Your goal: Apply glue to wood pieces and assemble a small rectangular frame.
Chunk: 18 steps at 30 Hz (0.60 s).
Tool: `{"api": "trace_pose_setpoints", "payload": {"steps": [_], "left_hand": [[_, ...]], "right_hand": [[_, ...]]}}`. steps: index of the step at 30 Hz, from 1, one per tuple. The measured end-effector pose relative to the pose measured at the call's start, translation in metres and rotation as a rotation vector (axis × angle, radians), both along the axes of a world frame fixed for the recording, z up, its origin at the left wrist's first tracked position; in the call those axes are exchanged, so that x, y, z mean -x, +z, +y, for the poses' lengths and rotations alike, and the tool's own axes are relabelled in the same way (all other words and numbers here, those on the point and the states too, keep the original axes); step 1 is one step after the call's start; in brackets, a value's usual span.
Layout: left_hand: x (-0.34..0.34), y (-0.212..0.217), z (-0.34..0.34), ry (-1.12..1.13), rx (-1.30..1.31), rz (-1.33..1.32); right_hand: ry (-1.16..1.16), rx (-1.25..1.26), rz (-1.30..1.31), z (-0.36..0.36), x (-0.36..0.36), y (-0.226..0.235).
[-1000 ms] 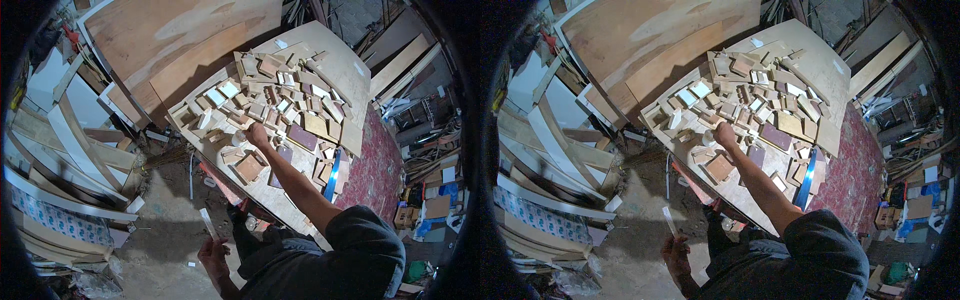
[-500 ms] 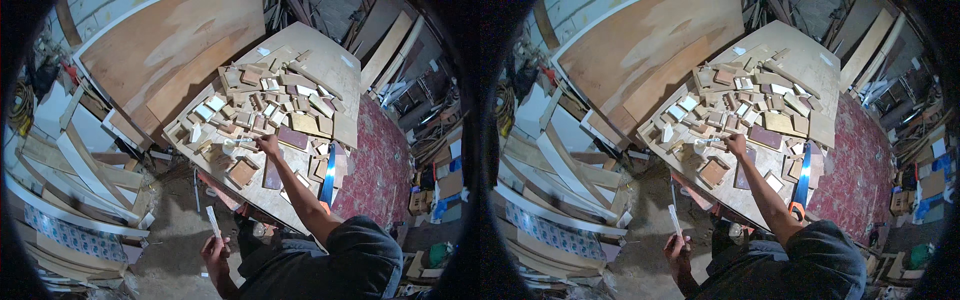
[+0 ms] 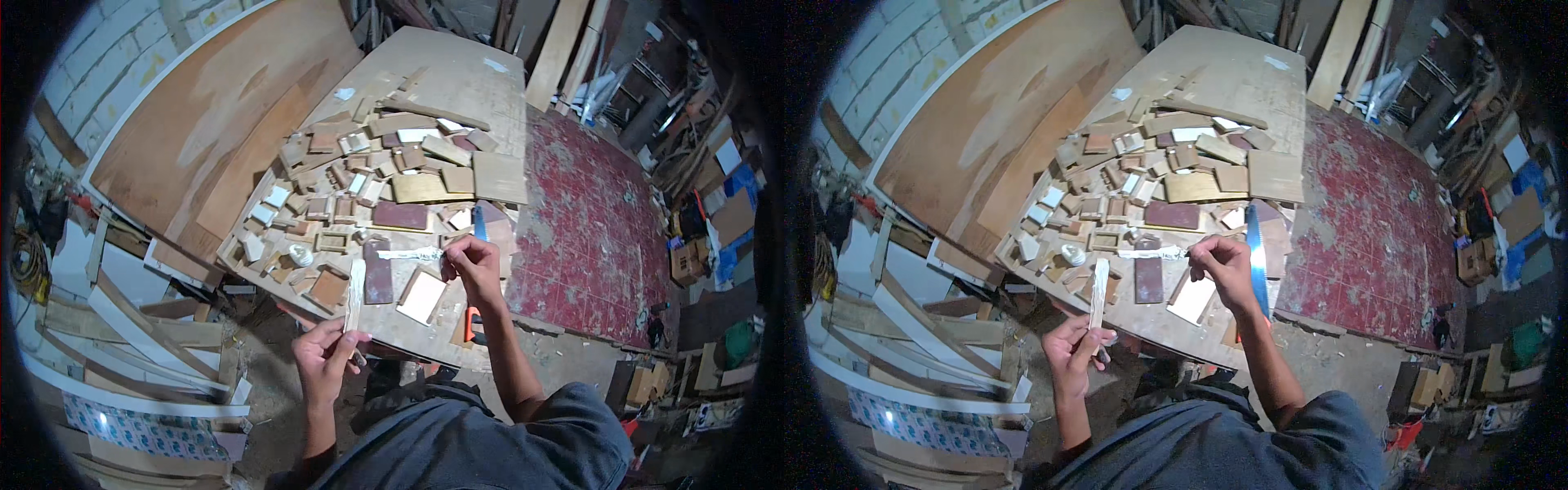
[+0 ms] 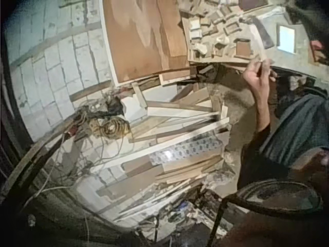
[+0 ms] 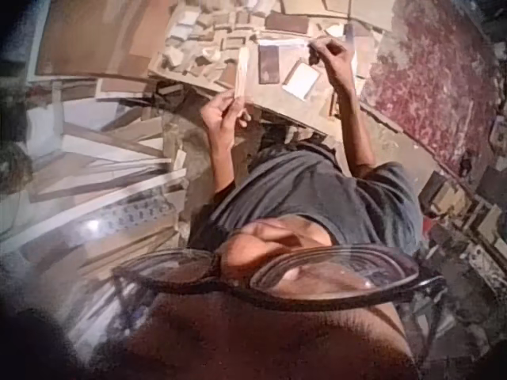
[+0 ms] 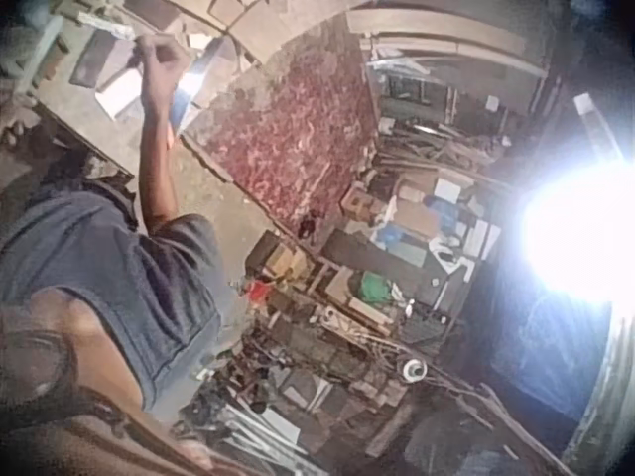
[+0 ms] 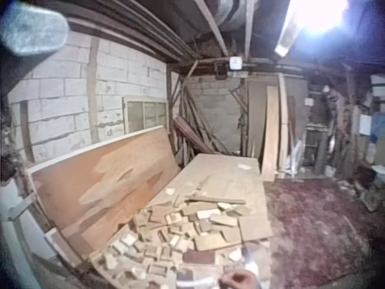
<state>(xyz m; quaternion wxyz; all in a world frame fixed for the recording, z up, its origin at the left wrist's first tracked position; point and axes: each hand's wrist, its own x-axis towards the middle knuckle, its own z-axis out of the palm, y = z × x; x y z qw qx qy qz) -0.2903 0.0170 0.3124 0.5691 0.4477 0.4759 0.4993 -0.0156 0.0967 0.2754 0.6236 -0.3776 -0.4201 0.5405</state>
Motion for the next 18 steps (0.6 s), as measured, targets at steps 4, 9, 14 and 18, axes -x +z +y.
{"api": "trace_pose_setpoints", "payload": {"steps": [4, 9, 14, 18], "left_hand": [[-0.06, 0.031, -0.003, -0.125, -0.03, -0.052], [-0.126, 0.05, -0.009, -0.247, -0.06, -0.104], [-0.17, 0.06, -0.013, -0.269, -0.072, -0.102], [-0.188, 0.059, -0.013, -0.291, -0.066, -0.112]], "right_hand": [[-0.16, -0.134, 0.014, -0.05, -0.045, 0.031], [-0.338, -0.309, -0.204, -0.094, -0.093, 0.052], [-0.456, -0.614, -0.681, -0.111, -0.135, 0.058], [-0.446, -0.615, -0.716, -0.125, -0.155, 0.058]]}}
